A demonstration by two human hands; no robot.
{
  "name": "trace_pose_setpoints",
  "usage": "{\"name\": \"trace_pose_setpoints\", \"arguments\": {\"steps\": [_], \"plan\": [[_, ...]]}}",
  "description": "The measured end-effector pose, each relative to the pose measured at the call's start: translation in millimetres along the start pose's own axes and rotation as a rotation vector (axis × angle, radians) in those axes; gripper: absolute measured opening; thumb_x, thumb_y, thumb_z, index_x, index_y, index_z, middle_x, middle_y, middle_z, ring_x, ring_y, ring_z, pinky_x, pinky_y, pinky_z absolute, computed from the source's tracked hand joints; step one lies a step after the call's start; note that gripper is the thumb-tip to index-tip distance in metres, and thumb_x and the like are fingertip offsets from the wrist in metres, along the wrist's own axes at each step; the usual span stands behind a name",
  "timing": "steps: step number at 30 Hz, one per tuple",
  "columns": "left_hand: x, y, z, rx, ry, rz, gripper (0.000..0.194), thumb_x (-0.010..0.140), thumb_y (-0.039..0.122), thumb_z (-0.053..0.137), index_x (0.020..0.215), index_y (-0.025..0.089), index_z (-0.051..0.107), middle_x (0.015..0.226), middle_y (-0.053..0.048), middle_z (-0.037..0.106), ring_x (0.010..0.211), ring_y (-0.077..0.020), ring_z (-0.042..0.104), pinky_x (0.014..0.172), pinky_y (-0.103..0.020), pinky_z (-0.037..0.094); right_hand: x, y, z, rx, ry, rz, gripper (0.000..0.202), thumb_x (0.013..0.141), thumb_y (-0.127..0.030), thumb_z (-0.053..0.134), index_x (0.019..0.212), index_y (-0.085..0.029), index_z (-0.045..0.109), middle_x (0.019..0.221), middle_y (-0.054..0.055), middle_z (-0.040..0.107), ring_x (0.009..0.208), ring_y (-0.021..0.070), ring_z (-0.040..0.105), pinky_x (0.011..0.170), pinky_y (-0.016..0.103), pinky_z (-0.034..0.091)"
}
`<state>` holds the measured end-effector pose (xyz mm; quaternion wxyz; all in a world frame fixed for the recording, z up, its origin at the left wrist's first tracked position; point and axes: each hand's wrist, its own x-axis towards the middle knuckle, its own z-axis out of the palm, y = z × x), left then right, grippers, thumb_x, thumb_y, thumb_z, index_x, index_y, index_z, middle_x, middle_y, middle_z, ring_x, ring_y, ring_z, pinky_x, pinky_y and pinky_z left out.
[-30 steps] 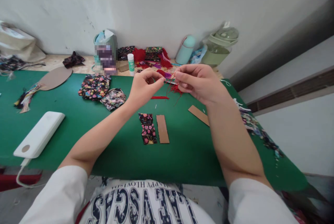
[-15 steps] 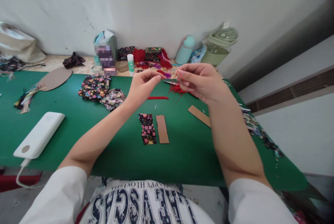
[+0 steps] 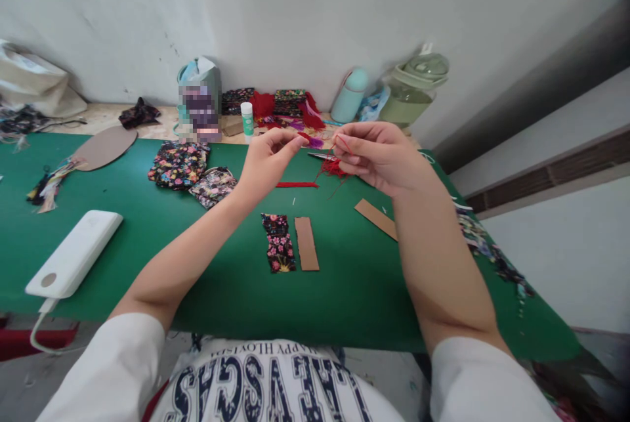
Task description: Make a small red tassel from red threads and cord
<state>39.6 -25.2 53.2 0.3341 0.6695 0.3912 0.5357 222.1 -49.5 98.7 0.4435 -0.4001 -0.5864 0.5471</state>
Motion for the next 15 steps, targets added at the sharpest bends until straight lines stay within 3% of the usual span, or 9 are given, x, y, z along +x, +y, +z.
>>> {"name": "trace_pose_setpoints", "arguments": {"steps": [5, 11, 15], "plan": [[1.9, -0.5, -1.0, 0.005, -0.004, -0.003, 0.008, 0.075, 0.024, 0.071, 0.074, 0.016, 0.069, 0.074, -0.002, 0.069, 0.065, -0.0108, 0.057, 0.058, -0.023, 0.043, -0.3, -0.6, -2.3, 0.024, 0.005, 0.014, 0.022, 0.068, -0.032, 0.080, 0.067, -0.017, 0.063, 0.063, -0.001, 0.053, 0.047, 0.0045, 0.036, 0.036, 0.022, 0.025], [7.6, -7.9, -4.2, 0.097, 0.005, -0.008, 0.011, 0.077, 0.024, 0.068, 0.069, 0.017, 0.066, 0.063, 0.000, 0.062, 0.058, -0.0103, 0.050, 0.055, -0.024, 0.037, -0.8, -1.9, -2.4, 0.018, -0.002, 0.003, 0.023, 0.069, -0.031, 0.080, 0.066, -0.017, 0.062, 0.061, -0.001, 0.051, 0.046, 0.0044, 0.036, 0.035, 0.022, 0.025], [8.9, -13.2, -3.9, 0.260, -0.122, 0.014, 0.020, 0.083, 0.019, 0.057, 0.064, 0.017, 0.063, 0.054, 0.002, 0.053, 0.056, -0.0119, 0.046, 0.057, -0.025, 0.035, -0.1, -0.5, -2.9, 0.032, 0.004, -0.005, 0.024, 0.067, -0.032, 0.081, 0.066, -0.018, 0.062, 0.060, -0.001, 0.051, 0.046, 0.0045, 0.036, 0.035, 0.022, 0.025]]}}
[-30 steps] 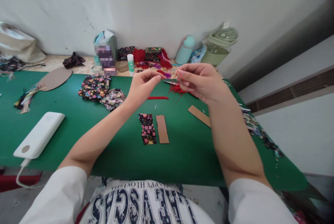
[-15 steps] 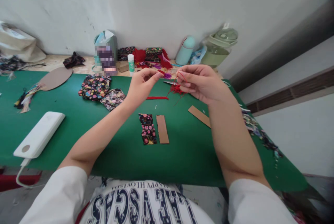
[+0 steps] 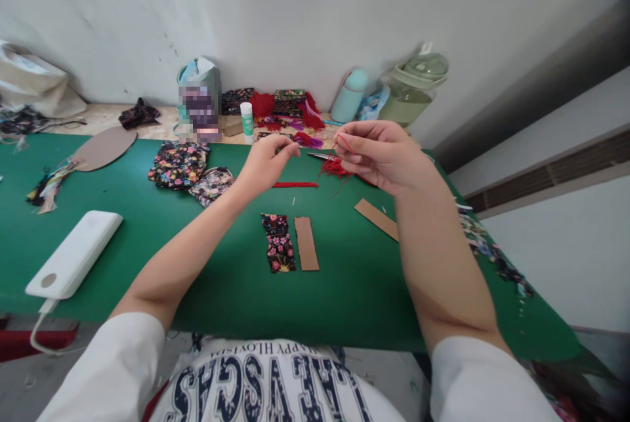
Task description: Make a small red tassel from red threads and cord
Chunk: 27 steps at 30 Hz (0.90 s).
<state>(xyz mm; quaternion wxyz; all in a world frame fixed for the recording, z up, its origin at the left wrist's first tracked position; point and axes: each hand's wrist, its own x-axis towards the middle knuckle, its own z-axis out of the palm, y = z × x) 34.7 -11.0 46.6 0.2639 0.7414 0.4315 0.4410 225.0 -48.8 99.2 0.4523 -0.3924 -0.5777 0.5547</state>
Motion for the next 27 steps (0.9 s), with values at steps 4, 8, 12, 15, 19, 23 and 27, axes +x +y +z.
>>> {"name": "trace_pose_setpoints", "arguments": {"steps": [4, 8, 12, 15, 19, 23, 27], "plan": [[-6.7, -2.8, 3.1, 0.193, -0.237, -0.007, 0.039, 0.085, 0.031, 0.055, 0.048, 0.018, 0.052, 0.044, 0.003, 0.039, 0.046, -0.0110, 0.035, 0.053, -0.027, 0.031, 0.6, 1.1, -1.3, -0.015, -0.007, -0.007, 0.024, 0.065, -0.034, 0.082, 0.067, -0.018, 0.064, 0.060, -0.001, 0.052, 0.046, 0.0050, 0.035, 0.035, 0.022, 0.026], [-13.2, -3.0, 2.8, 0.195, -0.441, 0.077, 0.009, 0.069, 0.025, 0.071, 0.073, 0.019, 0.067, 0.068, 0.001, 0.054, 0.055, -0.0106, 0.045, 0.057, -0.025, 0.039, 0.7, 1.1, -1.3, -0.029, -0.007, -0.004, 0.023, 0.066, -0.034, 0.082, 0.067, -0.019, 0.064, 0.059, -0.002, 0.051, 0.045, 0.0046, 0.035, 0.036, 0.022, 0.027], [-12.9, 0.7, 1.6, 0.181, -0.432, 0.123, 0.009, 0.071, 0.024, 0.071, 0.078, 0.018, 0.071, 0.082, -0.003, 0.054, 0.067, -0.0125, 0.051, 0.065, -0.028, 0.044, 1.1, 1.5, -0.4, -0.017, -0.002, 0.012, 0.023, 0.065, -0.034, 0.083, 0.067, -0.019, 0.065, 0.056, -0.003, 0.048, 0.045, 0.0047, 0.035, 0.036, 0.022, 0.027], [-11.2, 5.8, 1.8, 0.124, -0.360, 0.123, 0.009, 0.074, 0.018, 0.067, 0.082, 0.018, 0.071, 0.083, -0.003, 0.055, 0.063, -0.0102, 0.048, 0.062, -0.026, 0.043, 1.6, 2.5, 0.1, -0.026, -0.002, 0.021, 0.023, 0.065, -0.034, 0.083, 0.067, -0.019, 0.065, 0.055, -0.003, 0.047, 0.045, 0.0048, 0.035, 0.036, 0.021, 0.027], [-12.3, 16.4, -0.4, 0.017, -0.101, 0.166, 0.024, 0.074, 0.017, 0.068, 0.098, 0.021, 0.069, 0.087, -0.002, 0.058, 0.060, -0.0087, 0.047, 0.057, -0.024, 0.041, 3.5, 6.5, 0.4, -0.053, -0.031, 0.009, 0.024, 0.069, -0.035, 0.080, 0.069, -0.018, 0.064, 0.058, -0.003, 0.049, 0.045, 0.0041, 0.036, 0.036, 0.022, 0.027], [-15.4, 26.7, -6.0, -0.039, 0.021, 0.249, 0.023, 0.076, 0.026, 0.072, 0.099, 0.027, 0.069, 0.096, -0.004, 0.058, 0.069, -0.0115, 0.053, 0.060, -0.025, 0.044, 6.0, 11.8, 1.6, -0.067, -0.095, -0.003, 0.029, 0.070, -0.039, 0.079, 0.071, -0.016, 0.062, 0.059, -0.003, 0.050, 0.045, 0.0035, 0.036, 0.037, 0.021, 0.026], [-17.0, 31.0, -8.0, -0.012, -0.023, 0.321, 0.005, 0.082, 0.030, 0.067, 0.085, 0.029, 0.071, 0.093, -0.004, 0.059, 0.078, -0.0148, 0.056, 0.065, -0.030, 0.047, 6.6, 14.0, 3.9, -0.094, -0.137, 0.015, 0.032, 0.069, -0.043, 0.079, 0.071, -0.015, 0.063, 0.056, -0.004, 0.047, 0.045, 0.0038, 0.038, 0.037, 0.021, 0.027]]}}
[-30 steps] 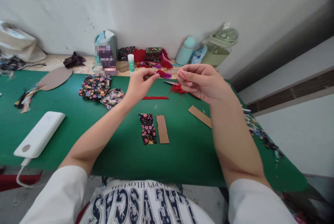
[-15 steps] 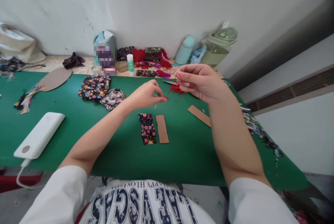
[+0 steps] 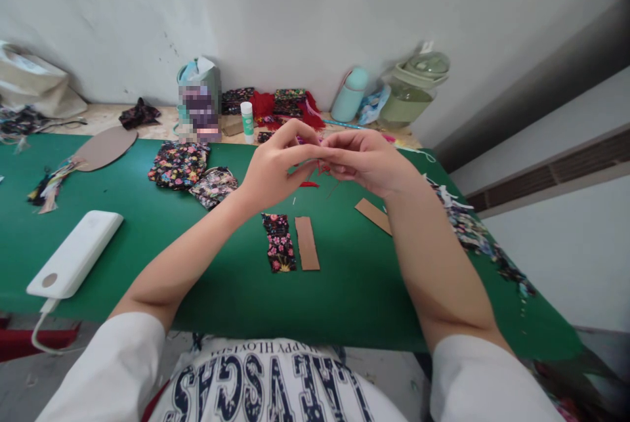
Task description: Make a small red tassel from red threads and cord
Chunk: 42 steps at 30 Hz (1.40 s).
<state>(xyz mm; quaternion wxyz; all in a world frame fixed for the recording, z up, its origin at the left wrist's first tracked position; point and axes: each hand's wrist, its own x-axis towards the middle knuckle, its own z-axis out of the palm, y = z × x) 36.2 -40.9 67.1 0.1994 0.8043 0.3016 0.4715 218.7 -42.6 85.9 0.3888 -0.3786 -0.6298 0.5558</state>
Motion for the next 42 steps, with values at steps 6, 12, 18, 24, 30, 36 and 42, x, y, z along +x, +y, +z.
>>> {"name": "trace_pose_setpoints", "arguments": {"steps": [6, 12, 18, 24, 30, 36, 42], "plan": [[0.1, 2.4, 3.5, -0.049, 0.075, 0.020, 0.009, 0.084, 0.026, 0.064, 0.080, 0.027, 0.072, 0.090, -0.004, 0.064, 0.085, -0.0162, 0.060, 0.071, -0.031, 0.049, 1.5, 2.5, 0.8, 0.012, 0.008, -0.004, 0.030, 0.065, -0.040, 0.082, 0.072, -0.015, 0.066, 0.059, -0.003, 0.056, 0.046, 0.0049, 0.046, 0.039, 0.021, 0.036], [2.8, -2.5, 4.3, -0.236, 0.187, -0.147, 0.015, 0.086, 0.024, 0.062, 0.094, 0.029, 0.074, 0.088, -0.002, 0.067, 0.087, -0.0145, 0.062, 0.070, -0.028, 0.050, 4.5, 6.8, -0.7, 0.093, 0.098, -0.014, 0.032, 0.058, -0.035, 0.087, 0.077, -0.017, 0.070, 0.067, 0.001, 0.067, 0.062, 0.0110, 0.064, 0.058, 0.024, 0.056], [2.9, -8.8, 4.9, -0.347, 0.210, -0.258, 0.016, 0.086, 0.030, 0.062, 0.093, 0.021, 0.075, 0.081, -0.002, 0.070, 0.077, -0.0121, 0.063, 0.071, -0.025, 0.050, 5.1, 8.5, 0.0, 0.122, 0.174, -0.045, 0.032, 0.057, -0.038, 0.086, 0.078, -0.017, 0.073, 0.081, 0.005, 0.074, 0.079, 0.0167, 0.070, 0.072, 0.029, 0.061], [1.0, -5.1, 9.2, -0.422, 0.168, -0.335, 0.021, 0.084, 0.035, 0.064, 0.084, 0.017, 0.074, 0.083, -0.004, 0.074, 0.082, -0.0147, 0.066, 0.078, -0.027, 0.052, 8.9, 12.3, 2.0, 0.076, 0.286, -0.170, 0.029, 0.064, -0.044, 0.081, 0.072, -0.018, 0.072, 0.073, 0.002, 0.072, 0.074, 0.0159, 0.070, 0.072, 0.029, 0.061], [-0.3, -2.8, 10.1, -0.499, 0.117, -0.371, 0.023, 0.082, 0.038, 0.065, 0.081, 0.018, 0.075, 0.083, -0.004, 0.075, 0.089, -0.0175, 0.068, 0.088, -0.031, 0.052, 10.9, 15.1, 11.4, 0.014, 0.390, -0.305, 0.034, 0.072, -0.053, 0.071, 0.072, -0.019, 0.068, 0.072, 0.001, 0.068, 0.071, 0.0130, 0.068, 0.068, 0.027, 0.058], [-0.7, -1.0, 14.5, -0.572, 0.092, -0.364, 0.023, 0.082, 0.037, 0.066, 0.078, 0.016, 0.073, 0.083, -0.004, 0.074, 0.093, -0.0176, 0.066, 0.091, -0.031, 0.050, 18.4, 27.7, 15.1, -0.071, 0.402, -0.439, 0.039, 0.073, -0.060, 0.067, 0.067, -0.021, 0.066, 0.080, 0.001, 0.063, 0.088, 0.0146, 0.063, 0.076, 0.027, 0.053], [-3.1, -3.1, 24.5, -0.760, 0.057, -0.471, 0.025, 0.085, 0.039, 0.062, 0.083, 0.015, 0.067, 0.077, -0.001, 0.068, 0.071, -0.0104, 0.063, 0.071, -0.025, 0.052, 21.1, 35.3, 22.2, 0.005, 0.301, -0.338, 0.041, 0.071, -0.062, 0.067, 0.069, -0.021, 0.065, 0.082, 0.001, 0.061, 0.078, 0.0129, 0.060, 0.067, 0.027, 0.052]]}}
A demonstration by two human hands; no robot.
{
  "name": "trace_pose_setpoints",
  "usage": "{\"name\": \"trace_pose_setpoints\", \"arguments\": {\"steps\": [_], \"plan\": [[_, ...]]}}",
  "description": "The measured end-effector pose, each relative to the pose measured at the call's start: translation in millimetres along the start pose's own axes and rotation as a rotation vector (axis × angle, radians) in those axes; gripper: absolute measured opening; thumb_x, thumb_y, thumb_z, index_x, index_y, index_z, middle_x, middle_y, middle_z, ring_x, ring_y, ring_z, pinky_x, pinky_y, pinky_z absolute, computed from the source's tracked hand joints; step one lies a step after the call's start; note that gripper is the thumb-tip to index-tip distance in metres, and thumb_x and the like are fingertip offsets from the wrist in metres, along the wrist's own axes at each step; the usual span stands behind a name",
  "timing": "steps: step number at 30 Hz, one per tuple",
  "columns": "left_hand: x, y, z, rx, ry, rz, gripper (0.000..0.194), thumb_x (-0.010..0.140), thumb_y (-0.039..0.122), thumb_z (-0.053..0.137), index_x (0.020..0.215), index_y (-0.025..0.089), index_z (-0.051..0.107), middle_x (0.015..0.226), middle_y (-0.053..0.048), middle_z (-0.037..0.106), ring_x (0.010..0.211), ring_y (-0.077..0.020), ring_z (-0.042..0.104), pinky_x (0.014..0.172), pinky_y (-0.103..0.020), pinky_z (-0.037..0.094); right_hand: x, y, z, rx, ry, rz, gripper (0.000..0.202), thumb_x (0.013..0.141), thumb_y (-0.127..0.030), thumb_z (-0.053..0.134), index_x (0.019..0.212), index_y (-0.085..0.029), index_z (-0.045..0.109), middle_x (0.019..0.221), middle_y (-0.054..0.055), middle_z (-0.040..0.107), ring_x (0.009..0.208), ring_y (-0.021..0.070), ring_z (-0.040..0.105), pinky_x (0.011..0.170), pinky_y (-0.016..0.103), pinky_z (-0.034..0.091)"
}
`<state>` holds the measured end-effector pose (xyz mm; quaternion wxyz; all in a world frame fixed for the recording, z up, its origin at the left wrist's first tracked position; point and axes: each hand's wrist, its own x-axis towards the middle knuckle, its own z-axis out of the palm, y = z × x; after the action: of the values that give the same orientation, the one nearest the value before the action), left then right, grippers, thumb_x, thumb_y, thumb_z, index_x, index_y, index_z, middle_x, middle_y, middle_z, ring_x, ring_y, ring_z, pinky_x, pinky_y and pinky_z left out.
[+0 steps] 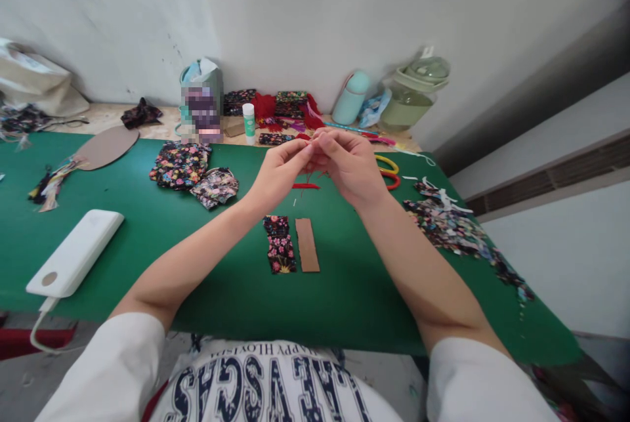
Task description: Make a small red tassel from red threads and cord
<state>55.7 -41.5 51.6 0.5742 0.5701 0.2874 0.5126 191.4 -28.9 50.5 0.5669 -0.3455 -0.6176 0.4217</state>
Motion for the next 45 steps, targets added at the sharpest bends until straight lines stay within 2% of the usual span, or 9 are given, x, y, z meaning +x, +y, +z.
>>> {"name": "trace_pose_setpoints", "arguments": {"steps": [3, 6, 11, 16, 21, 29, 35, 41, 45], "plan": [[-1.1, 1.3, 0.5, -0.052, -0.011, -0.052, 0.023, 0.086, 0.035, 0.061, 0.076, 0.014, 0.062, 0.068, 0.001, 0.061, 0.052, -0.0050, 0.050, 0.055, -0.020, 0.044, -1.2, -1.6, 1.4, 0.059, -0.001, 0.046, 0.039, 0.069, -0.060, 0.070, 0.070, -0.022, 0.065, 0.075, -0.001, 0.061, 0.068, 0.0114, 0.058, 0.061, 0.026, 0.051], [-1.6, 3.7, 0.7, -0.078, -0.023, -0.056, 0.023, 0.086, 0.030, 0.061, 0.070, 0.014, 0.058, 0.062, 0.003, 0.054, 0.045, -0.0027, 0.036, 0.045, -0.018, 0.032, -1.5, -2.7, 1.5, 0.103, 0.014, 0.092, 0.035, 0.068, -0.056, 0.074, 0.070, -0.022, 0.067, 0.073, -0.001, 0.063, 0.064, 0.0106, 0.058, 0.060, 0.026, 0.051], [-0.7, 6.2, 0.4, -0.034, -0.043, -0.074, 0.024, 0.087, 0.029, 0.060, 0.069, 0.014, 0.057, 0.057, 0.004, 0.046, 0.046, -0.0031, 0.033, 0.044, -0.019, 0.026, -1.2, -6.2, 0.1, 0.186, 0.027, 0.142, 0.032, 0.063, -0.052, 0.079, 0.071, -0.022, 0.071, 0.071, -0.001, 0.067, 0.063, 0.0102, 0.060, 0.063, 0.025, 0.053], [0.3, 9.2, -0.2, -0.005, -0.033, -0.088, 0.027, 0.088, 0.029, 0.059, 0.066, 0.014, 0.054, 0.055, 0.006, 0.040, 0.045, -0.0036, 0.031, 0.044, -0.020, 0.024, -1.2, -14.7, -4.3, 0.162, -0.014, 0.161, 0.029, 0.063, -0.046, 0.080, 0.077, -0.022, 0.075, 0.079, 0.001, 0.072, 0.070, 0.0132, 0.065, 0.072, 0.031, 0.057], [0.7, 8.4, -1.6, 0.054, -0.029, -0.059, 0.029, 0.087, 0.030, 0.059, 0.064, 0.015, 0.052, 0.054, 0.006, 0.038, 0.045, -0.0049, 0.030, 0.045, -0.022, 0.023, -2.1, -19.3, -8.5, 0.045, -0.029, 0.078, 0.019, 0.064, -0.037, 0.081, 0.073, -0.021, 0.076, 0.090, 0.004, 0.075, 0.081, 0.0183, 0.068, 0.074, 0.034, 0.058], [-0.1, 8.0, -6.4, 0.258, -0.047, -0.015, 0.026, 0.086, 0.029, 0.057, 0.064, 0.015, 0.058, 0.056, 0.003, 0.048, 0.051, -0.0077, 0.037, 0.051, -0.024, 0.030, -2.6, -22.5, -11.6, -0.151, -0.055, -0.002, 0.014, 0.070, -0.033, 0.076, 0.076, -0.021, 0.076, 0.079, 0.003, 0.074, 0.067, 0.0153, 0.066, 0.066, 0.032, 0.057], [1.6, 8.3, -8.1, 0.340, -0.053, -0.061, 0.024, 0.084, 0.022, 0.053, 0.064, 0.014, 0.061, 0.058, 0.002, 0.053, 0.054, -0.0082, 0.043, 0.054, -0.023, 0.036, -1.3, -21.6, -12.7, -0.259, -0.086, -0.060, 0.010, 0.072, -0.030, 0.074, 0.073, -0.020, 0.075, 0.078, 0.004, 0.073, 0.074, 0.0180, 0.066, 0.067, 0.032, 0.056], [3.0, 7.8, -7.5, 0.436, -0.065, -0.138, 0.022, 0.083, 0.017, 0.050, 0.068, 0.012, 0.064, 0.056, 0.002, 0.053, 0.054, -0.0091, 0.045, 0.055, -0.022, 0.036, -2.5, -18.1, -15.3, -0.378, -0.133, -0.071, 0.007, 0.076, -0.026, 0.070, 0.076, -0.020, 0.073, 0.075, 0.002, 0.071, 0.063, 0.0154, 0.062, 0.061, 0.031, 0.052], [4.2, 3.7, -7.8, 0.481, -0.084, -0.155, 0.022, 0.083, 0.016, 0.048, 0.068, 0.012, 0.064, 0.057, 0.002, 0.054, 0.054, -0.0091, 0.045, 0.056, -0.023, 0.036, -2.7, -15.8, -16.1, -0.519, -0.178, -0.103, 0.006, 0.079, -0.025, 0.066, 0.077, -0.021, 0.070, 0.078, 0.003, 0.069, 0.068, 0.0164, 0.061, 0.066, 0.032, 0.050]]}}
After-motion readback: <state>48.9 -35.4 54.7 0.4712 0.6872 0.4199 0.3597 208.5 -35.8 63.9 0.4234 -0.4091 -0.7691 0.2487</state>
